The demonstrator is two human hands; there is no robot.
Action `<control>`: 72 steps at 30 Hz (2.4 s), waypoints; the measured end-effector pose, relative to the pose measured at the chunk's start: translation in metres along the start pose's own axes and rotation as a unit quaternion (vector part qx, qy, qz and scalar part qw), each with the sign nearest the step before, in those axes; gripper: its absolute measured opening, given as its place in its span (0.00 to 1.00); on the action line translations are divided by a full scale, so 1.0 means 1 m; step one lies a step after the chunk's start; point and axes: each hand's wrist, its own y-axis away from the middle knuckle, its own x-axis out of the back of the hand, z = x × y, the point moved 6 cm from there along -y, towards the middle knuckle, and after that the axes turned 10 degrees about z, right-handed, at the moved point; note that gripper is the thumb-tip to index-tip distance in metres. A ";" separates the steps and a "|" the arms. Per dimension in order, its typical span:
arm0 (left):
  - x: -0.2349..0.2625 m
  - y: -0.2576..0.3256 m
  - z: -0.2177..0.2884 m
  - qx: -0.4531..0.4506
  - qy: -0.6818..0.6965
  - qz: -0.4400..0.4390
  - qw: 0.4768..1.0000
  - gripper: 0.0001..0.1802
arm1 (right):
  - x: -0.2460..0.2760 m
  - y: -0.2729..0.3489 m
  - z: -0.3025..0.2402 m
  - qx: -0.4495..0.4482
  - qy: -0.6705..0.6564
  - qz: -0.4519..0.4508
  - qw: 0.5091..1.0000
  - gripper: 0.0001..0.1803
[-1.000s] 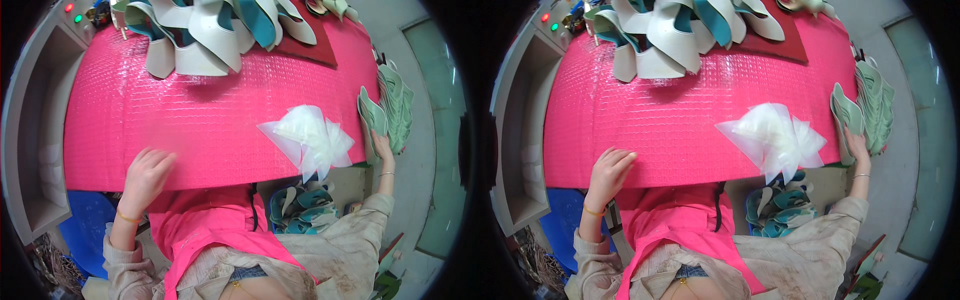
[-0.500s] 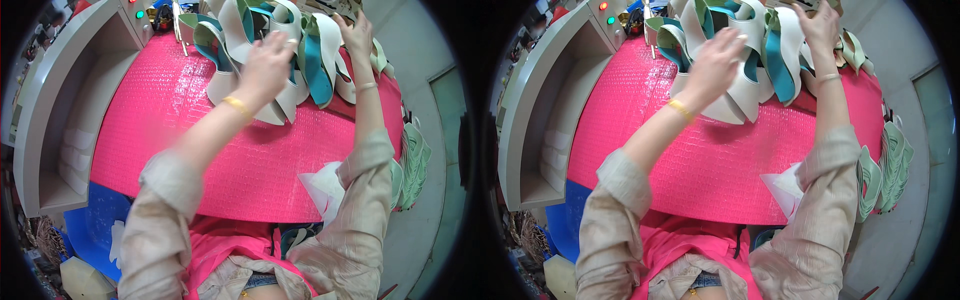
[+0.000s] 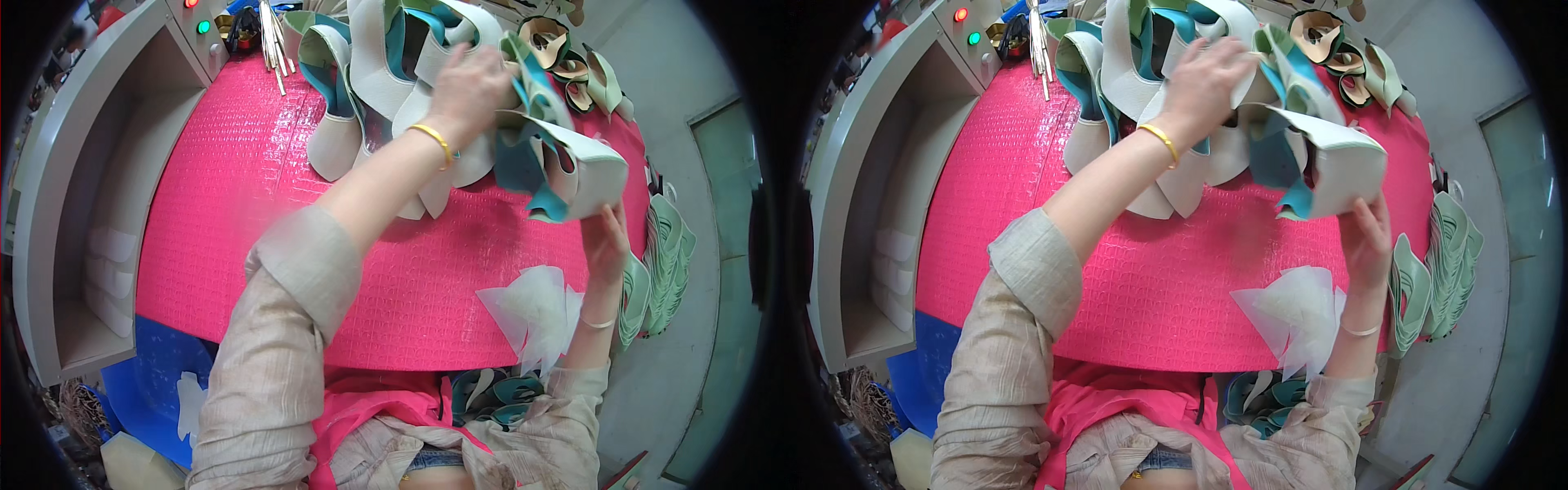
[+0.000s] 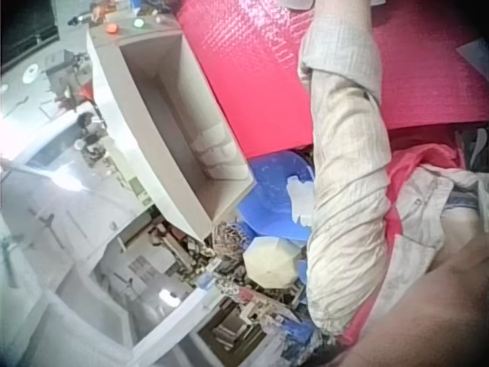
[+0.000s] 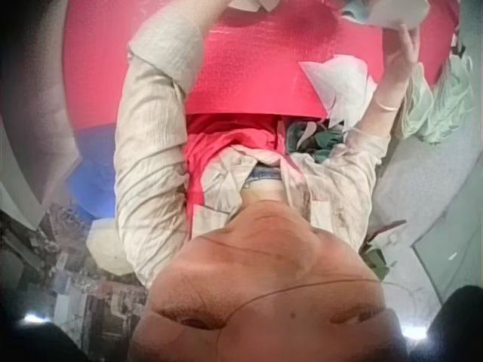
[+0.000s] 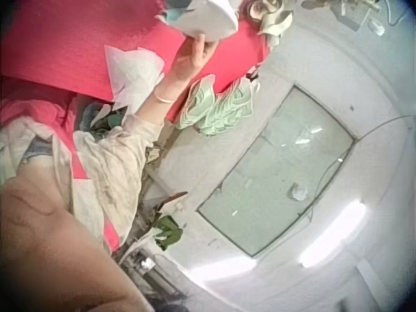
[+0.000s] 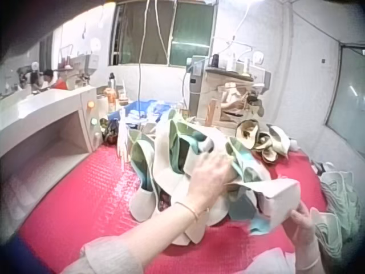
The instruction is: Inspecting and preparing shoe upper components by applying protective paper and stacking.
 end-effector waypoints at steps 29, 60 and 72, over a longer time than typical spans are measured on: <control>0.164 0.179 0.037 0.619 0.540 -0.316 0.475 0.29 | -0.099 0.156 0.052 0.079 0.184 -0.375 0.905 0.46; 0.016 0.148 0.260 -0.129 0.283 -0.521 0.795 0.15 | 0.173 0.111 -0.003 -0.046 0.595 0.025 0.802 0.09; -0.029 0.165 0.302 -0.104 0.233 -0.448 0.857 0.26 | 0.175 0.110 0.023 0.027 0.709 0.112 0.695 0.07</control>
